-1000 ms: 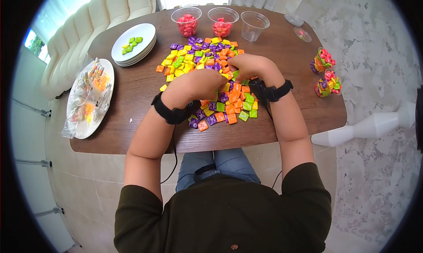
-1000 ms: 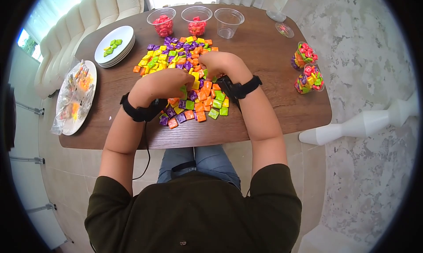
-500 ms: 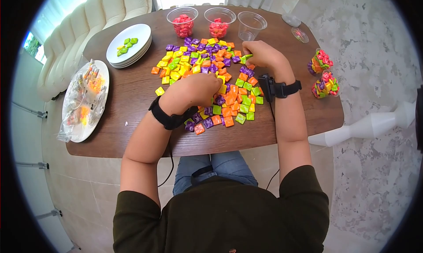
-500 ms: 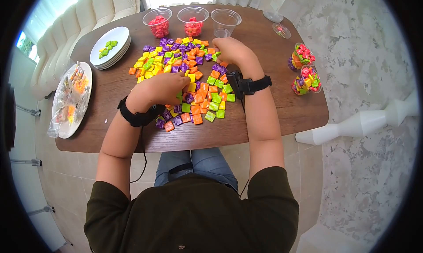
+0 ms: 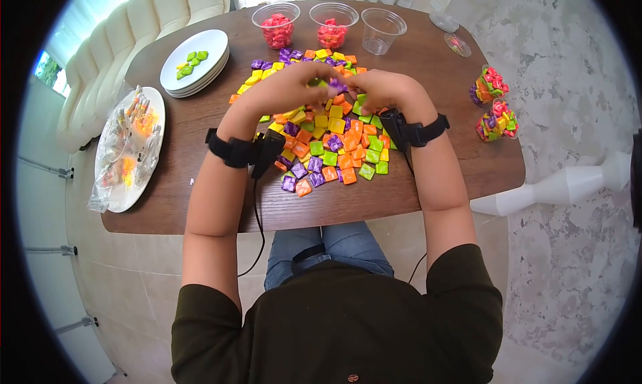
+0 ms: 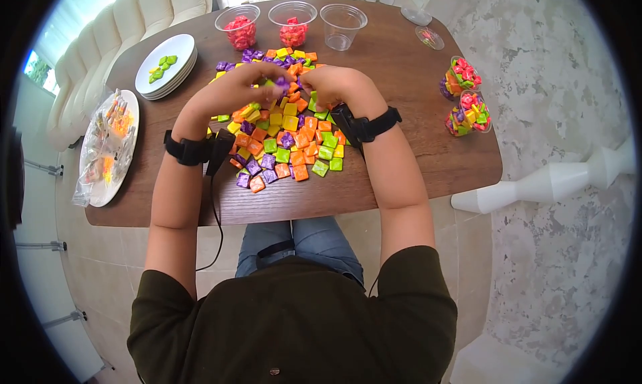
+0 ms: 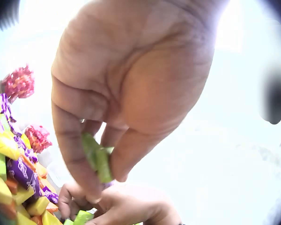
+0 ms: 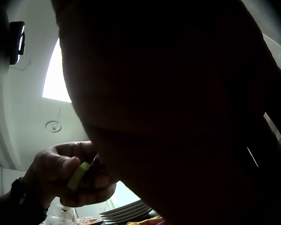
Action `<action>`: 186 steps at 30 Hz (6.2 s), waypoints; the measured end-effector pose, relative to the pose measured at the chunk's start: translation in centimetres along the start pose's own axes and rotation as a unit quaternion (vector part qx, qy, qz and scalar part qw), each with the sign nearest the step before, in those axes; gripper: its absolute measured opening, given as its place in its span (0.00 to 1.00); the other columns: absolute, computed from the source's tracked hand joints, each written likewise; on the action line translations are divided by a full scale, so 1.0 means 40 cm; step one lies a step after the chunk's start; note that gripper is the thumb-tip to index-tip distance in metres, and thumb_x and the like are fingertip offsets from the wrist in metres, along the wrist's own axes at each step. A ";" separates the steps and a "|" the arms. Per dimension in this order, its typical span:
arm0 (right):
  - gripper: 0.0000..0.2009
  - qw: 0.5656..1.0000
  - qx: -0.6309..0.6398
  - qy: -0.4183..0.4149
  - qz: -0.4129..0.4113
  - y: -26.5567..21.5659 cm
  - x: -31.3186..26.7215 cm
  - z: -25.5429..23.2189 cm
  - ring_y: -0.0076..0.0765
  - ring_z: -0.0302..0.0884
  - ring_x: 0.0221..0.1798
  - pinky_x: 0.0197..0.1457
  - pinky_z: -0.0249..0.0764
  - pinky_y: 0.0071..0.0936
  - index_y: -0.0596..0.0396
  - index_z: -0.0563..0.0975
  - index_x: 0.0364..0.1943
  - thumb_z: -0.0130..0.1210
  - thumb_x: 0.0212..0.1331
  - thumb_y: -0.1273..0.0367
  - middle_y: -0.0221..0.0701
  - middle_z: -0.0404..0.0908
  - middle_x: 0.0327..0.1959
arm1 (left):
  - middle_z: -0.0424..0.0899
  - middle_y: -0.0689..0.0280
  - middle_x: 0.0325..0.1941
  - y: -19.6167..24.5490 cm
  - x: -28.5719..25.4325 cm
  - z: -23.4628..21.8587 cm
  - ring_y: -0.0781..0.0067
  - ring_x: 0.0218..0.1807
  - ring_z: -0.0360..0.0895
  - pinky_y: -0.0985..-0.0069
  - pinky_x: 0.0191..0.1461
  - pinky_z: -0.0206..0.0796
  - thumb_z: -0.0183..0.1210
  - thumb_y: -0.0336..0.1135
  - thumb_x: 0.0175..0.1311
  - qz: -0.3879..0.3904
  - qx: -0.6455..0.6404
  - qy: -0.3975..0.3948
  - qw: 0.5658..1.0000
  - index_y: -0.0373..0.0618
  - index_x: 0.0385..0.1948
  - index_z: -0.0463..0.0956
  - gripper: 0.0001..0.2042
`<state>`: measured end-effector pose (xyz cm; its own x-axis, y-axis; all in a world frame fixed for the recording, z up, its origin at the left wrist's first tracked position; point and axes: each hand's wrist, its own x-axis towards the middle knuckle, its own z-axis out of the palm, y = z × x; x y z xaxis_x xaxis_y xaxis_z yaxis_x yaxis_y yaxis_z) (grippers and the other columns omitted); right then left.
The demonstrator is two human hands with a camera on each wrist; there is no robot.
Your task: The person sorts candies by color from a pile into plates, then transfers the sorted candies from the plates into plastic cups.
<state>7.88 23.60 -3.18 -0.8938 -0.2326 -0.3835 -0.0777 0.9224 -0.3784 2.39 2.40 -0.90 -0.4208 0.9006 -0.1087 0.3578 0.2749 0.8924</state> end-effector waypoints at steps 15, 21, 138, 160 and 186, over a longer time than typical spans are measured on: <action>0.15 0.915 -0.004 0.347 -0.207 -0.094 -0.049 -0.049 0.38 0.74 0.35 0.38 0.70 0.28 0.58 0.69 0.39 0.59 0.46 0.75 0.37 0.74 0.33 | 0.73 0.57 0.41 -0.029 0.059 0.044 0.62 0.41 0.75 0.65 0.50 0.72 0.34 0.42 0.69 -0.079 -0.714 0.087 0.690 0.34 0.44 0.64 0.18; 0.14 0.882 0.127 0.385 -0.240 -0.130 -0.030 -0.043 0.27 0.74 0.36 0.38 0.72 0.23 0.57 0.70 0.41 0.58 0.49 0.74 0.31 0.75 0.35 | 0.72 0.56 0.44 -0.041 0.055 0.053 0.67 0.43 0.74 0.75 0.40 0.74 0.45 0.37 0.67 -0.050 -0.763 0.083 0.640 0.37 0.45 0.64 0.13; 0.11 0.994 -0.064 0.062 -0.060 -0.101 0.012 0.023 0.45 0.73 0.40 0.43 0.70 0.36 0.58 0.73 0.33 0.60 0.45 0.71 0.39 0.75 0.34 | 0.75 0.58 0.37 -0.103 0.025 0.060 0.58 0.42 0.73 0.65 0.45 0.65 0.61 0.32 0.49 0.063 0.427 0.067 0.899 0.40 0.33 0.69 0.12; 0.11 0.992 -0.030 0.009 -0.124 -0.148 -0.019 0.042 0.43 0.76 0.36 0.38 0.69 0.36 0.57 0.74 0.31 0.62 0.41 0.71 0.37 0.77 0.28 | 0.77 0.57 0.31 0.004 -0.098 -0.086 0.59 0.36 0.75 0.70 0.39 0.65 0.53 0.38 0.59 -0.008 0.360 0.085 0.929 0.39 0.36 0.71 0.11; 0.18 0.987 -0.061 0.139 -0.056 -0.093 0.100 0.022 0.42 0.72 0.46 0.44 0.71 0.33 0.54 0.69 0.45 0.57 0.48 0.75 0.43 0.72 0.45 | 0.65 0.75 0.22 -0.076 -0.032 -0.143 0.87 0.20 0.61 0.89 0.19 0.49 0.47 0.35 0.61 0.045 -0.406 0.120 0.905 0.44 0.33 0.71 0.07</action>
<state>4.97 18.99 -4.04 -0.9617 -0.2578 -0.0927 -0.2208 0.9296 -0.2950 -2.93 -1.50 -0.95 -0.6248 0.7808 -0.0073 -0.2891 -0.2226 0.9311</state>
